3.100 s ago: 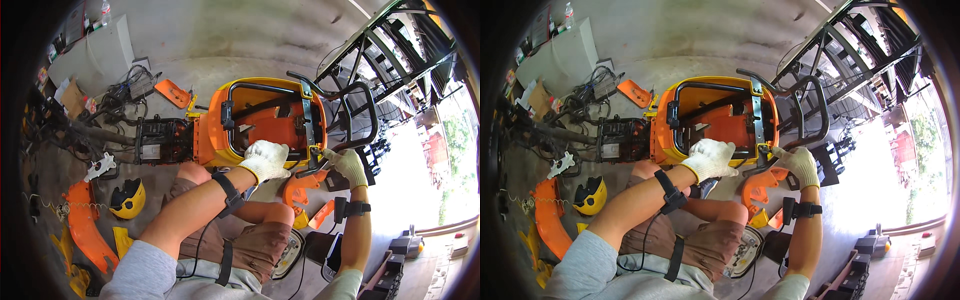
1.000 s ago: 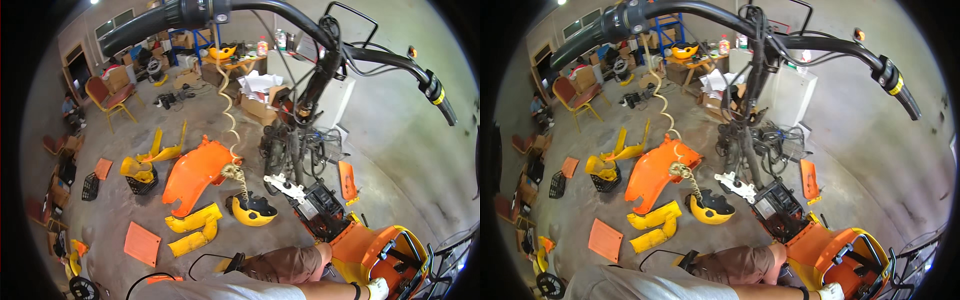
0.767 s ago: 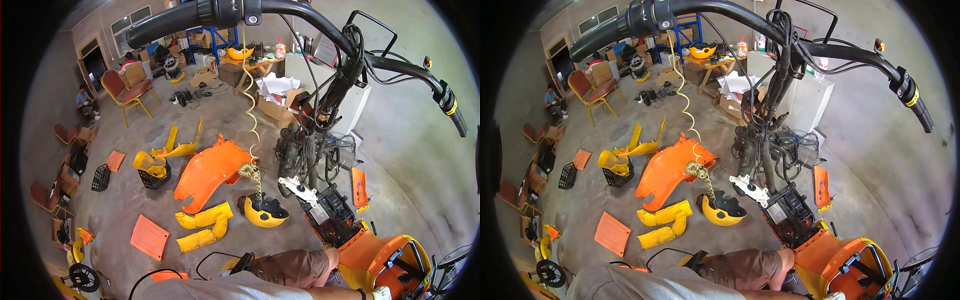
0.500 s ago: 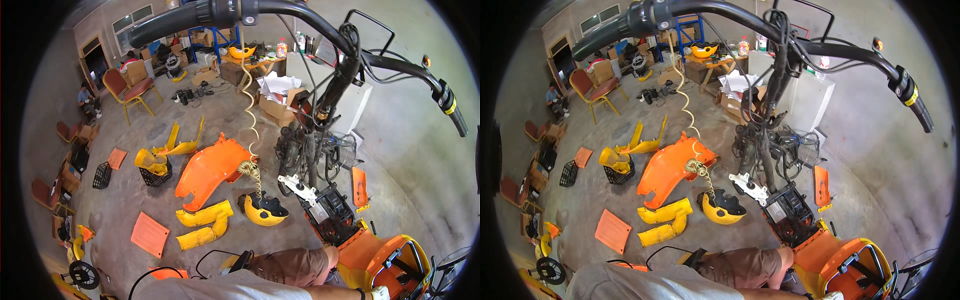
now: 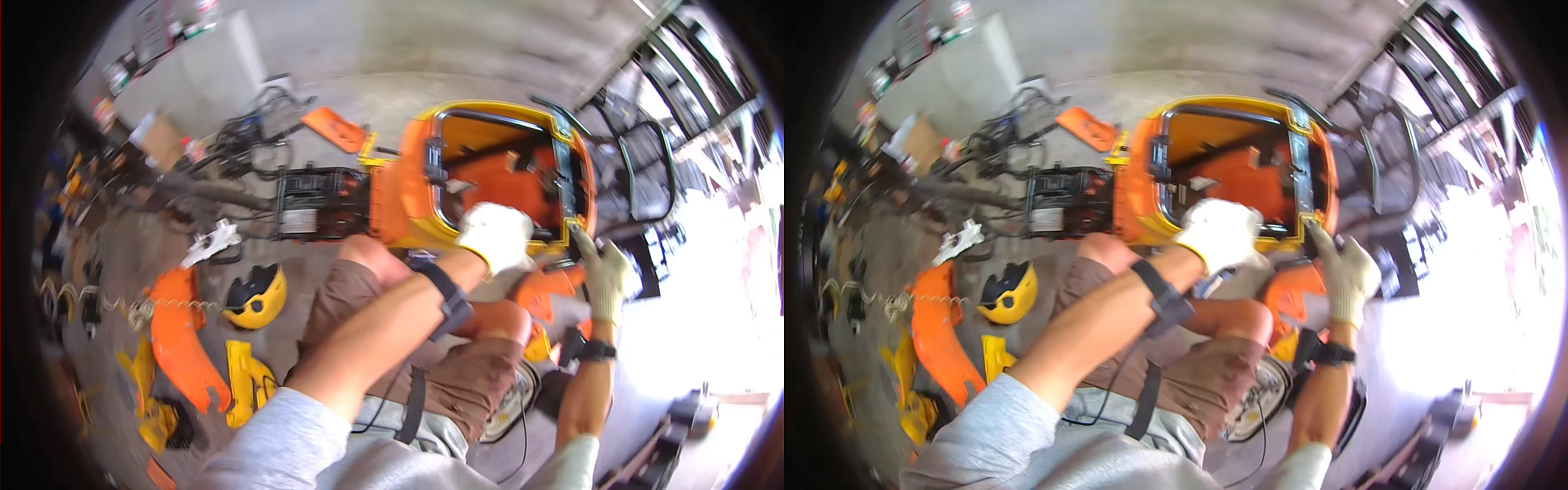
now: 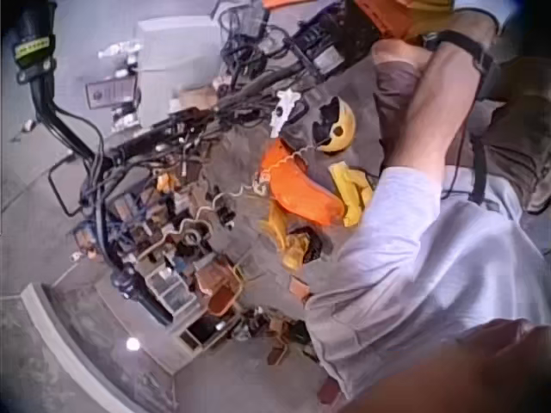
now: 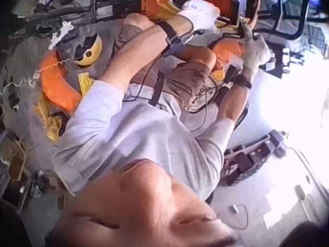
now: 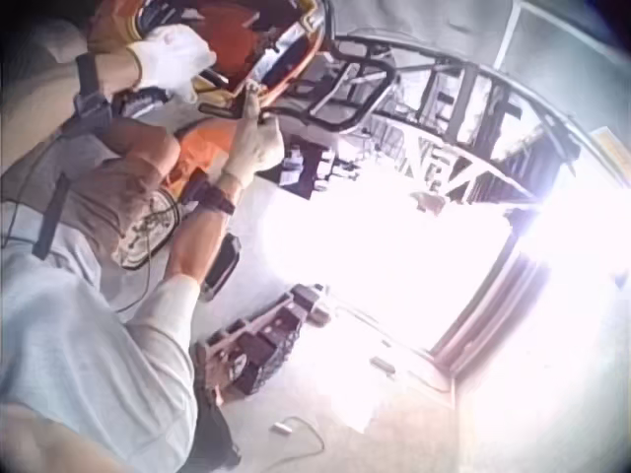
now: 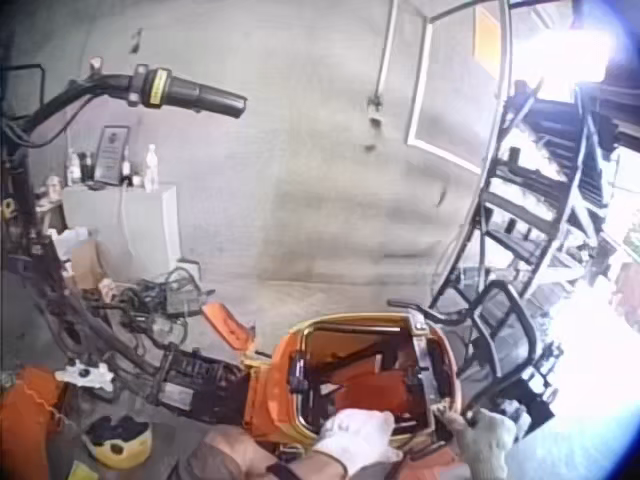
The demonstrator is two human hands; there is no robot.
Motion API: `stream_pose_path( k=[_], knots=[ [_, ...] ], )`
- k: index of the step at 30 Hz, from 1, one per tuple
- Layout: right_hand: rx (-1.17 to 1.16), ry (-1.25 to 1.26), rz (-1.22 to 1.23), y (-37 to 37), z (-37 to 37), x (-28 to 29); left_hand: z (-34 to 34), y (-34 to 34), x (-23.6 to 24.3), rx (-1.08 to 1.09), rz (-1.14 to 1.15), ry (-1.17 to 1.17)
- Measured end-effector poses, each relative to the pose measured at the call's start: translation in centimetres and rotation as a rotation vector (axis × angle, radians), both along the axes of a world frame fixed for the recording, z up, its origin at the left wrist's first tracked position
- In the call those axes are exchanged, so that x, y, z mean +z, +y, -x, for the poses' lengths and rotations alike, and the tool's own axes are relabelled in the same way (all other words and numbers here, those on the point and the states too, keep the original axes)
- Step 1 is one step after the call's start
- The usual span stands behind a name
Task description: The recorder is assembling and repairing components of a disassembled electric motorcycle, specifically focusing on the internal compartment and framing.
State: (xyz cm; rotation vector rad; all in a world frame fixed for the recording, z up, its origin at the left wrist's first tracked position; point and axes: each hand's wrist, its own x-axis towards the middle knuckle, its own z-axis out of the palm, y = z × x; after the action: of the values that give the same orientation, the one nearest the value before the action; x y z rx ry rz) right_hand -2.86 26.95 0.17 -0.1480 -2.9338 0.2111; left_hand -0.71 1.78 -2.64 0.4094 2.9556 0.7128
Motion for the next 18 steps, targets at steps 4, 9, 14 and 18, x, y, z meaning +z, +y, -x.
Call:
stream_pose_path(
  k=[4, 9, 14, 18],
  knots=[
    [-0.054, -0.080, -0.025, -0.3, -0.6, 1.2, -0.2, 0.1, 1.3, -0.024, 0.024, -0.113],
    [-0.005, -0.055, 0.008, -0.3, -0.3, 1.2, 0.2, 0.3, 2.5, -0.023, 0.127, -0.248],
    [0.109, -0.020, 0.003, 0.1, 0.0, 0.7, 0.3, 0.4, 2.2, -0.031, 0.144, -0.234],
    [0.152, -0.020, -0.036, 0.1, 0.1, 2.1, 0.1, 0.3, 1.9, -0.035, 0.112, -0.203]
  ],
)
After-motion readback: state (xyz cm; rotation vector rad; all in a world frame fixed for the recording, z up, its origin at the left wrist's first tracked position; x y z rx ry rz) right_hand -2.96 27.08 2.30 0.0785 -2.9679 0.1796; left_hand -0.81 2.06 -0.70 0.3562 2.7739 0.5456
